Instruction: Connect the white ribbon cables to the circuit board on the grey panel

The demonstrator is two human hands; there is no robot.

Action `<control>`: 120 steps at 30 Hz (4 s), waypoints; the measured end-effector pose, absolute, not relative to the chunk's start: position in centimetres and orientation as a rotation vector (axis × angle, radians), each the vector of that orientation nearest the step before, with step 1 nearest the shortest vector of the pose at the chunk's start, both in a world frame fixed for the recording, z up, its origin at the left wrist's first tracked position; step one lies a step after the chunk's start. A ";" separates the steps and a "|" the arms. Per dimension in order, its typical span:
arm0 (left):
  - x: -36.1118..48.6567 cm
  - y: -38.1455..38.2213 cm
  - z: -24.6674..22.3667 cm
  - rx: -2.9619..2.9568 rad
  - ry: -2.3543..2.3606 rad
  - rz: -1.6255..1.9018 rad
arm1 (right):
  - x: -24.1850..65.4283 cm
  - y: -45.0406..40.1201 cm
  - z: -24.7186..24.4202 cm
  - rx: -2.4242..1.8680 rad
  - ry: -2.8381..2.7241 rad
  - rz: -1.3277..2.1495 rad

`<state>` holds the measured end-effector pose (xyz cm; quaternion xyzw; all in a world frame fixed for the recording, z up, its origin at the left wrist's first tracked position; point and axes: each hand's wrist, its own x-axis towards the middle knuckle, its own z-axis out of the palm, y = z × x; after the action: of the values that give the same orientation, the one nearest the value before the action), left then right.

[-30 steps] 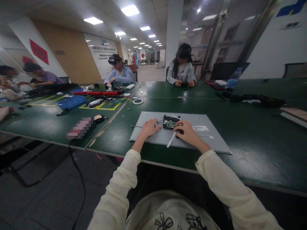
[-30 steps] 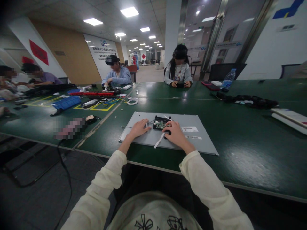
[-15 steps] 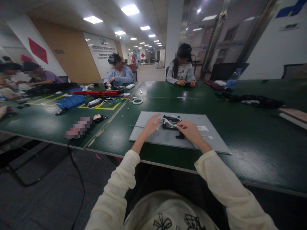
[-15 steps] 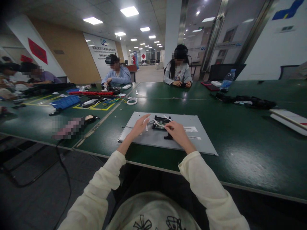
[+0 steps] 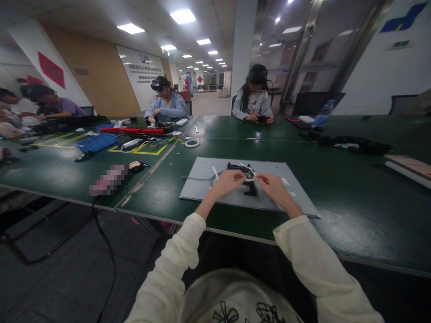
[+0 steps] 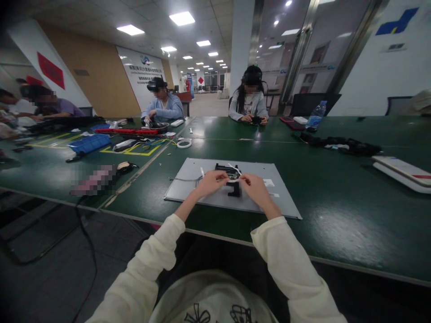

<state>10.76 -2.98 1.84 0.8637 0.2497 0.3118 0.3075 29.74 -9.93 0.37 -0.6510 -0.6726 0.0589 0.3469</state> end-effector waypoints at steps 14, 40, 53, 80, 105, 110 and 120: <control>11.9 -3.4 0.2 2.408 0.924 0.696 | 29.8 -10.2 0.1 -2.029 -1.730 0.098; 12.5 -4.4 0.1 2.621 1.138 0.471 | 28.6 -10.7 0.0 -2.293 -1.865 -0.106; 12.6 -4.6 0.3 2.664 1.172 0.445 | 28.4 -11.0 0.0 -2.360 -1.877 -0.147; 10.3 -5.0 1.5 2.765 1.360 0.328 | 28.2 -11.4 0.5 -2.372 -1.795 -0.090; 12.3 -4.8 1.4 2.856 1.194 0.286 | 28.0 -11.7 0.5 -2.402 -1.830 -0.124; 11.9 -4.6 1.0 2.862 1.219 0.306 | 28.1 -11.7 0.6 -2.398 -1.832 -0.112; 11.2 -4.6 0.7 2.883 1.258 0.321 | 28.3 -11.6 0.3 -2.381 -1.826 -0.086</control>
<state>11.22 -4.55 0.67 0.9117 0.3978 0.1017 -0.0102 28.27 -11.55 0.29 -0.7913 -0.6067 -0.0284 0.0698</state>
